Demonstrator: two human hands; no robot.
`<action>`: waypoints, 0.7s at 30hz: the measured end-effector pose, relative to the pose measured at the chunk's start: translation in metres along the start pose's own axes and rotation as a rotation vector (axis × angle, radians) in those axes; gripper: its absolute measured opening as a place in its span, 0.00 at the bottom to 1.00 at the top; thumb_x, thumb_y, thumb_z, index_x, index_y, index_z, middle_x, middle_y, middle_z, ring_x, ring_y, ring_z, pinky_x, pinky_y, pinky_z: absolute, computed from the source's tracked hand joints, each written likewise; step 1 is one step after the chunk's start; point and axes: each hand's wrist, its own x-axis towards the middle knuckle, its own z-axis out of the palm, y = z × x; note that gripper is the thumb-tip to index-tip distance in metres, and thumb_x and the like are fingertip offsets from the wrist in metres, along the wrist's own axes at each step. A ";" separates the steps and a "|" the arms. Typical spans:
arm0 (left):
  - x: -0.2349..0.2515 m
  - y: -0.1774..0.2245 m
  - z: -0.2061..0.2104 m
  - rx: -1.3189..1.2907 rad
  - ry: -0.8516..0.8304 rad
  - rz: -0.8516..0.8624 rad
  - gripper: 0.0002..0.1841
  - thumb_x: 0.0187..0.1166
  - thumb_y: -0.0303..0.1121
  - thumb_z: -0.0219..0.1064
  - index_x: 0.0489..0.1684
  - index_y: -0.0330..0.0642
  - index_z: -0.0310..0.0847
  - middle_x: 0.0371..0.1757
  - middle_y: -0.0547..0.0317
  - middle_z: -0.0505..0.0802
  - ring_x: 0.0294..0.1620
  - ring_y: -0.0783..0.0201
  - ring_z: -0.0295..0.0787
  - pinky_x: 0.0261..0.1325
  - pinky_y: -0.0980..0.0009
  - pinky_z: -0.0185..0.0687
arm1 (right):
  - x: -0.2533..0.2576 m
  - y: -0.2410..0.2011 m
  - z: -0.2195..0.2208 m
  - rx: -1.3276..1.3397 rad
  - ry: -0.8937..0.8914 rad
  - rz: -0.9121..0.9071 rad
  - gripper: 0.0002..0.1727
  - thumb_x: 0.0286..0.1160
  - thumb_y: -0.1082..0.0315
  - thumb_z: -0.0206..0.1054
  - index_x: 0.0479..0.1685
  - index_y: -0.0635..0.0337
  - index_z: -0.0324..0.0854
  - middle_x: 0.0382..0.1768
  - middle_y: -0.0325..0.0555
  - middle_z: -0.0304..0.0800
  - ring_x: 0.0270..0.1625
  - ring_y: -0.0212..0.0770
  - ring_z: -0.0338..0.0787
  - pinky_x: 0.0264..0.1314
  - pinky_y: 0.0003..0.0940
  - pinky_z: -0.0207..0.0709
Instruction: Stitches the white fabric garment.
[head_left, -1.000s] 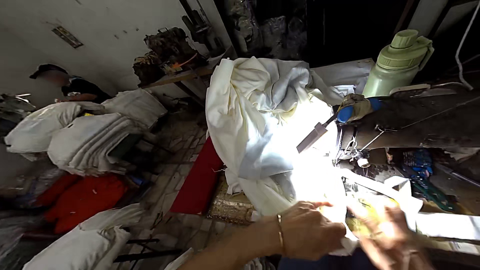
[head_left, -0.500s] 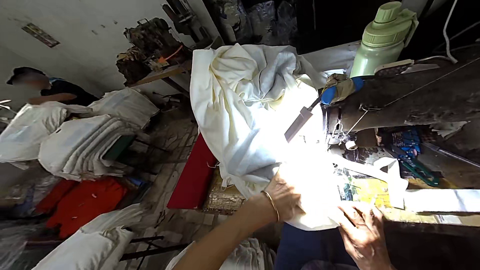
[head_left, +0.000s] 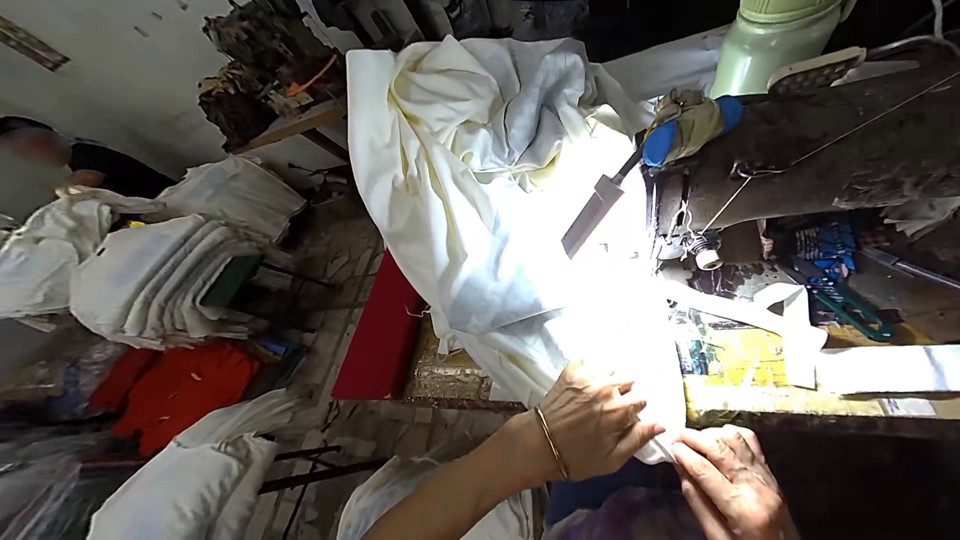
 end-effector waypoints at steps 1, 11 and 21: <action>0.000 -0.002 0.002 0.032 0.027 -0.021 0.25 0.91 0.49 0.45 0.34 0.47 0.87 0.33 0.60 0.90 0.41 0.59 0.90 0.68 0.44 0.71 | -0.002 0.001 0.000 -0.011 0.004 -0.003 0.12 0.84 0.63 0.58 0.47 0.51 0.89 0.47 0.43 0.91 0.54 0.41 0.82 0.67 0.36 0.65; -0.002 -0.008 0.010 0.138 0.147 -0.044 0.17 0.85 0.38 0.56 0.31 0.47 0.92 0.26 0.64 0.90 0.38 0.61 0.91 0.75 0.44 0.68 | -0.010 0.009 0.012 -0.098 0.052 -0.039 0.12 0.85 0.63 0.58 0.47 0.48 0.89 0.52 0.40 0.92 0.57 0.42 0.81 0.69 0.38 0.63; 0.019 -0.023 0.026 0.205 0.230 -0.106 0.16 0.84 0.41 0.56 0.42 0.50 0.93 0.43 0.63 0.93 0.51 0.59 0.87 0.63 0.55 0.73 | -0.003 0.007 0.020 -0.232 0.037 -0.026 0.15 0.84 0.70 0.56 0.50 0.48 0.89 0.55 0.40 0.93 0.61 0.45 0.81 0.68 0.42 0.63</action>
